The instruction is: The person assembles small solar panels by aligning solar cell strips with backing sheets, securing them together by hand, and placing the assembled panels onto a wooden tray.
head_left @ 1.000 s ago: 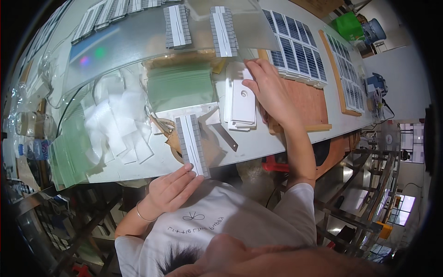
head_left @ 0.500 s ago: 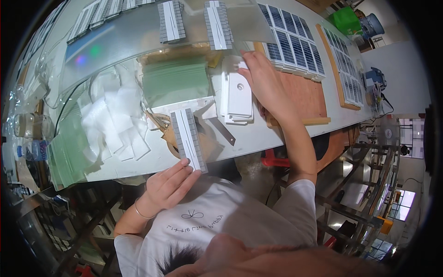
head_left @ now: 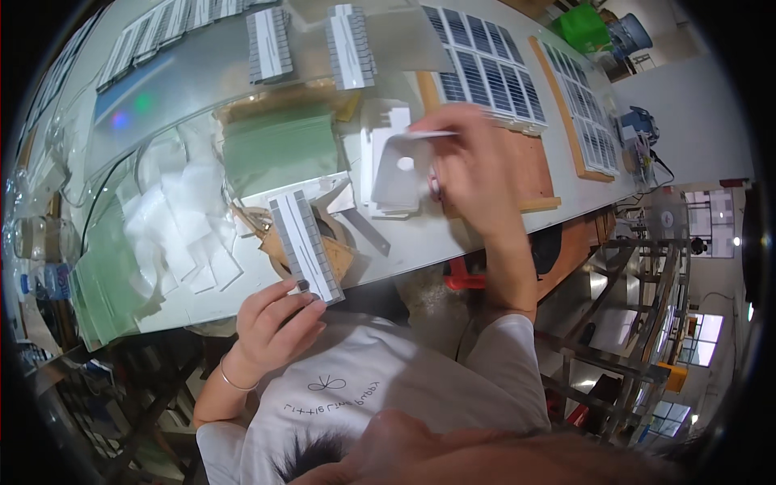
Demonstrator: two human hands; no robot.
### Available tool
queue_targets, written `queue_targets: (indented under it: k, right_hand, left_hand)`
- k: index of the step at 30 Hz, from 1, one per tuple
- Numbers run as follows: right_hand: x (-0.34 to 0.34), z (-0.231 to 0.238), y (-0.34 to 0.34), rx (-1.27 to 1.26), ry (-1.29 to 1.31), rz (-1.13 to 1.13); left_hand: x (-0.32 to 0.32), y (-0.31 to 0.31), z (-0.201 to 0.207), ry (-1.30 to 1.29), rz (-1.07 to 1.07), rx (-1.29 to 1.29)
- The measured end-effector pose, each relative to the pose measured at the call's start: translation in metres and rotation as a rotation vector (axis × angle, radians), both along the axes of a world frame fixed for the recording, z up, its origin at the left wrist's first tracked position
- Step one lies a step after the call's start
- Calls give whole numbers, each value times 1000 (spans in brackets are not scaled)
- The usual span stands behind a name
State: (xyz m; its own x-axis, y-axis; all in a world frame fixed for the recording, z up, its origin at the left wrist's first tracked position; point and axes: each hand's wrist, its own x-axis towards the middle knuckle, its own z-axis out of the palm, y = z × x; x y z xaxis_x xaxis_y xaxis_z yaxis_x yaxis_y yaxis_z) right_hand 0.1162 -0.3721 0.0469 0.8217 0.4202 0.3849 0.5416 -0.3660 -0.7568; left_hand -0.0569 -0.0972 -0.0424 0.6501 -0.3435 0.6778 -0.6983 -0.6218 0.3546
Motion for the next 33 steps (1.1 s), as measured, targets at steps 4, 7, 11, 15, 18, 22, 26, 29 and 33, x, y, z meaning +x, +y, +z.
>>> queue_targets:
  k: [4, 7, 11, 15, 18, 22, 26, 29, 33]
  right_hand:
    - [-32, 12, 32, 210, 212, 187]
    - [-34, -13, 62, 201, 425, 333]
    - [-33, -25, 76, 54, 338, 334]
    - [-30, -53, 77, 69, 112, 360]
    - [-29, -60, 81, 27, -61, 318]
    - [-29, -64, 83, 18, -100, 299]
    - [-27, -65, 83, 5, -136, 295]
    - [-26, -68, 83, 4, -156, 298]
    - [-25, -70, 82, -21, -153, 313]
  left_hand:
    - [0, 9, -8, -308, 80, -13]
    - [14, 3, 6, -376, 13, 63]
    - [5, 8, 23, -149, -64, 175]
    - [1, 4, 14, -146, -12, 192]
    - [0, 2, 8, -162, 21, 199]
    - [-3, 3, 5, -159, 31, 216]
    - [-1, 3, 5, -150, 19, 216]
    - [-1, 2, 5, -151, 19, 223]
    - [0, 2, 2, -168, 13, 226]
